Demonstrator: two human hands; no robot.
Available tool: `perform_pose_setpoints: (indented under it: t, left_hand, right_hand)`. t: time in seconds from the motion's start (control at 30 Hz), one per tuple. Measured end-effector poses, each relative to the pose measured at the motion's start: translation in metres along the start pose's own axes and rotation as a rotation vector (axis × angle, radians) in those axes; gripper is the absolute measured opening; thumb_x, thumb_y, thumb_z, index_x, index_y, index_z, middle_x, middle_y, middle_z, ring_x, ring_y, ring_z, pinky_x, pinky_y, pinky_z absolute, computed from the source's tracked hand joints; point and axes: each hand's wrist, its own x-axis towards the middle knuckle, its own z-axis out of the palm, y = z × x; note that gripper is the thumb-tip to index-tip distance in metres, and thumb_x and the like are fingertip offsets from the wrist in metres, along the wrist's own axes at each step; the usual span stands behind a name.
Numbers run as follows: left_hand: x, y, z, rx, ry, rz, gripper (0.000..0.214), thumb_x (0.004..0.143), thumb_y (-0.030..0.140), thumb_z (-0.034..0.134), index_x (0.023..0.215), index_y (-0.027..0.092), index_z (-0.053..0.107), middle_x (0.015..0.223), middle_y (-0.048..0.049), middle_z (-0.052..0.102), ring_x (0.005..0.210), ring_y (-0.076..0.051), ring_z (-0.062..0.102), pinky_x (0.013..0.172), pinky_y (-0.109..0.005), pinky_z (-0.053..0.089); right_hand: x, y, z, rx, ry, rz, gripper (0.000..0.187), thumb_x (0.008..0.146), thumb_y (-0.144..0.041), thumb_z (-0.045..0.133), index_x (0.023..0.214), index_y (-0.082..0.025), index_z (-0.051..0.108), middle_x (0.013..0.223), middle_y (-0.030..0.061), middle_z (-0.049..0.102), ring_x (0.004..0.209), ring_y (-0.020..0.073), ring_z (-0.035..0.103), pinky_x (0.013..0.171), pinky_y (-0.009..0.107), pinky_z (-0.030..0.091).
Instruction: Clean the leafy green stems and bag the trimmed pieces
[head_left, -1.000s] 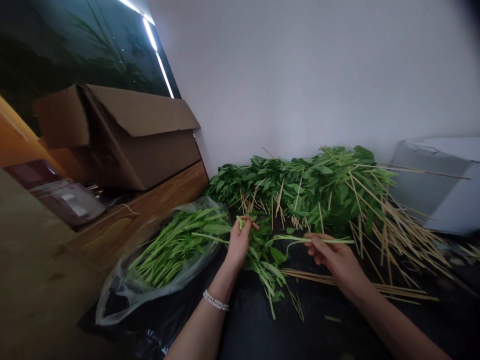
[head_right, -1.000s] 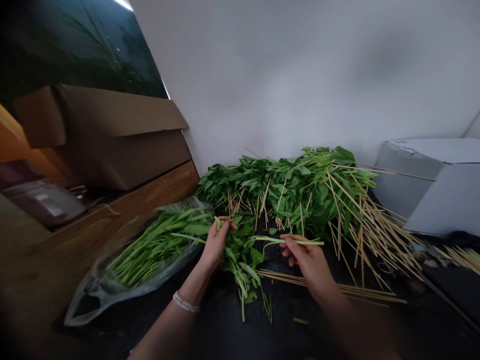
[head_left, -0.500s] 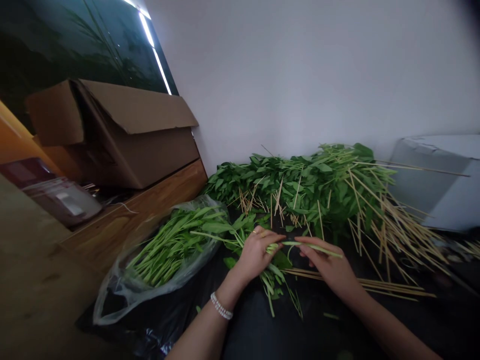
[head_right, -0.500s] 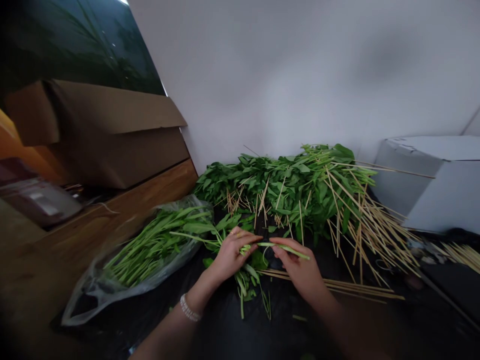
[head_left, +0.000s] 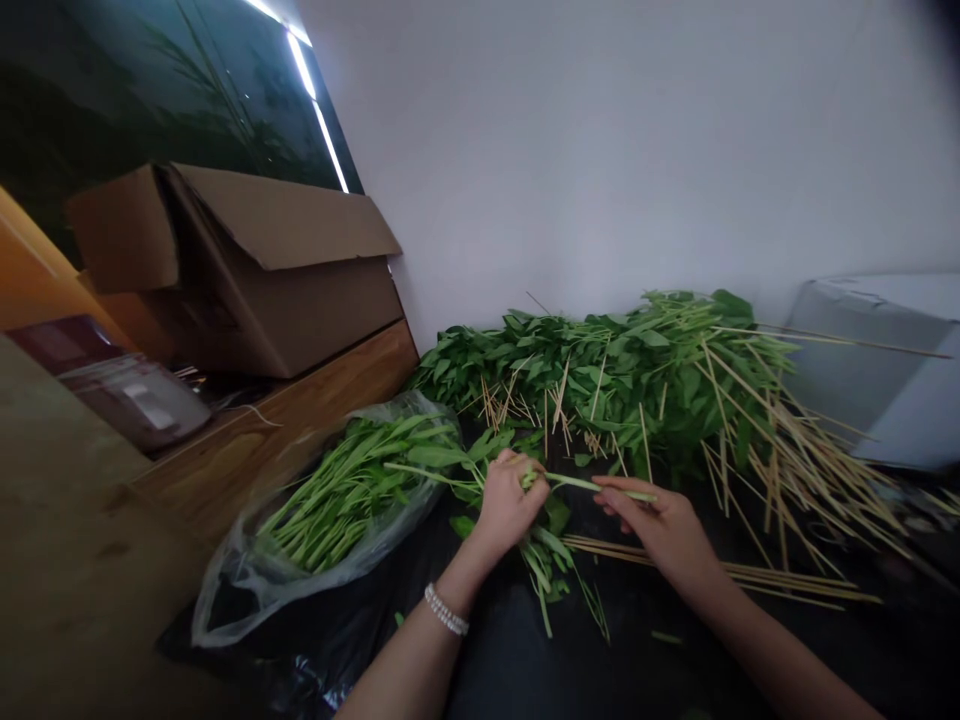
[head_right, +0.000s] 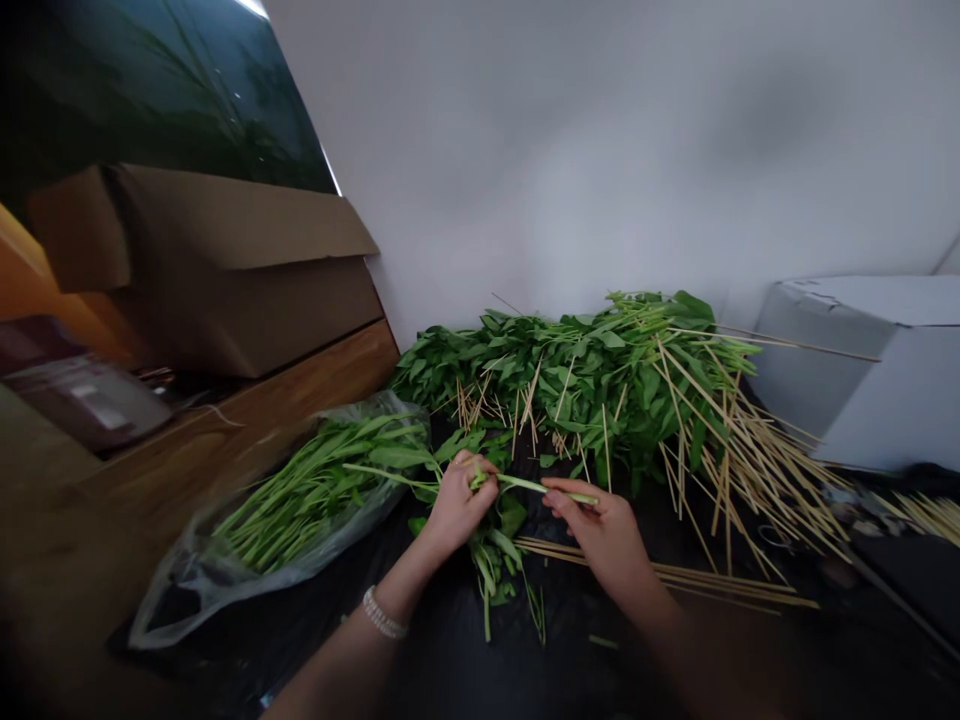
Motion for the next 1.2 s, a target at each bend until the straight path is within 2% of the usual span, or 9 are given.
perform_pose_setpoints:
  t: [0.2,0.37,0.57,0.73,0.8,0.9,0.97,1.1,1.2]
  left_hand:
    - [0.004,-0.004,0.015,-0.474,0.131,-0.298,0.016,0.074,0.022,0.046,0.06,0.019,0.052,0.057,0.0025,0.046,0.065,-0.015,0.044,0.063,-0.026,0.035]
    - [0.003,0.007,0.021,-0.877,0.182,-0.507,0.018,0.073,0.029,0.049,0.059,0.018,0.048,0.054,0.0054,0.037,0.052,-0.01,0.033,0.05,-0.022,0.027]
    - [0.006,0.012,0.025,-0.949,0.272,-0.615,0.02,0.068,0.031,0.051,0.054,0.018,0.043,0.053,0.0055,0.037,0.051,-0.009,0.032,0.05,-0.022,0.029]
    - [0.007,0.006,0.019,-0.835,0.253,-0.543,0.022,0.074,0.029,0.048,0.055,0.019,0.045,0.055,0.0041,0.038,0.054,-0.011,0.036,0.055,-0.025,0.033]
    - [0.005,0.003,0.011,-0.558,0.166,-0.304,0.018,0.077,0.026,0.049,0.062,0.018,0.053,0.061,0.0013,0.047,0.067,-0.015,0.044,0.066,-0.028,0.037]
    - [0.0,0.002,0.001,0.004,-0.025,0.118,0.016,0.085,0.021,0.048,0.088,0.019,0.063,0.083,-0.004,0.061,0.088,-0.021,0.048,0.082,-0.035,0.037]
    - [-0.001,0.002,-0.001,0.216,-0.105,0.221,0.017,0.086,0.02,0.049,0.096,0.019,0.063,0.09,-0.0062,0.062,0.091,-0.022,0.047,0.083,-0.037,0.036]
    - [0.001,0.003,0.009,0.237,-0.07,0.144,0.008,0.08,0.018,0.052,0.079,0.019,0.061,0.079,-0.0046,0.06,0.087,-0.023,0.048,0.081,-0.036,0.036]
    - [0.008,-0.005,0.012,-0.144,0.077,-0.11,0.013,0.076,0.017,0.048,0.065,0.019,0.055,0.066,-0.0008,0.054,0.076,-0.019,0.048,0.073,-0.031,0.036]
  right_hand:
    - [-0.003,-0.011,0.012,0.109,0.052,0.0,0.038,0.066,-0.046,0.072,0.089,-0.016,0.076,0.078,0.0096,0.075,0.065,0.0183,0.065,0.051,0.027,0.048]
    - [-0.002,-0.01,0.015,0.21,0.072,-0.025,0.037,0.065,-0.046,0.075,0.086,-0.016,0.076,0.076,0.0093,0.074,0.064,0.0171,0.063,0.052,0.026,0.048]
    - [0.0,-0.004,0.023,0.228,0.101,-0.031,0.039,0.063,-0.05,0.077,0.081,-0.015,0.076,0.071,0.0097,0.073,0.061,0.0185,0.063,0.052,0.029,0.049]
    - [0.002,-0.005,0.025,0.27,0.12,-0.027,0.038,0.061,-0.049,0.079,0.079,-0.015,0.076,0.07,0.0088,0.073,0.059,0.0168,0.062,0.052,0.027,0.049]
    - [0.005,-0.005,0.018,0.268,0.152,-0.036,0.038,0.061,-0.048,0.079,0.08,-0.015,0.076,0.07,0.0087,0.073,0.059,0.0169,0.063,0.052,0.027,0.049]
    - [0.009,-0.004,0.004,0.228,0.182,-0.064,0.041,0.059,-0.048,0.08,0.082,-0.015,0.076,0.073,0.0095,0.074,0.062,0.0181,0.065,0.054,0.029,0.051]
    - [0.009,-0.004,-0.004,0.178,0.176,-0.083,0.043,0.06,-0.049,0.079,0.084,-0.015,0.076,0.075,0.0104,0.075,0.065,0.0197,0.066,0.057,0.031,0.053]
    - [0.004,-0.005,-0.001,0.09,0.124,-0.111,0.043,0.061,-0.053,0.077,0.084,-0.017,0.077,0.076,0.0105,0.076,0.067,0.0226,0.069,0.061,0.035,0.056]
    - [0.0,-0.006,0.006,0.121,0.073,-0.098,0.039,0.063,-0.052,0.077,0.083,-0.018,0.077,0.075,0.0097,0.076,0.067,0.0221,0.068,0.062,0.035,0.056]
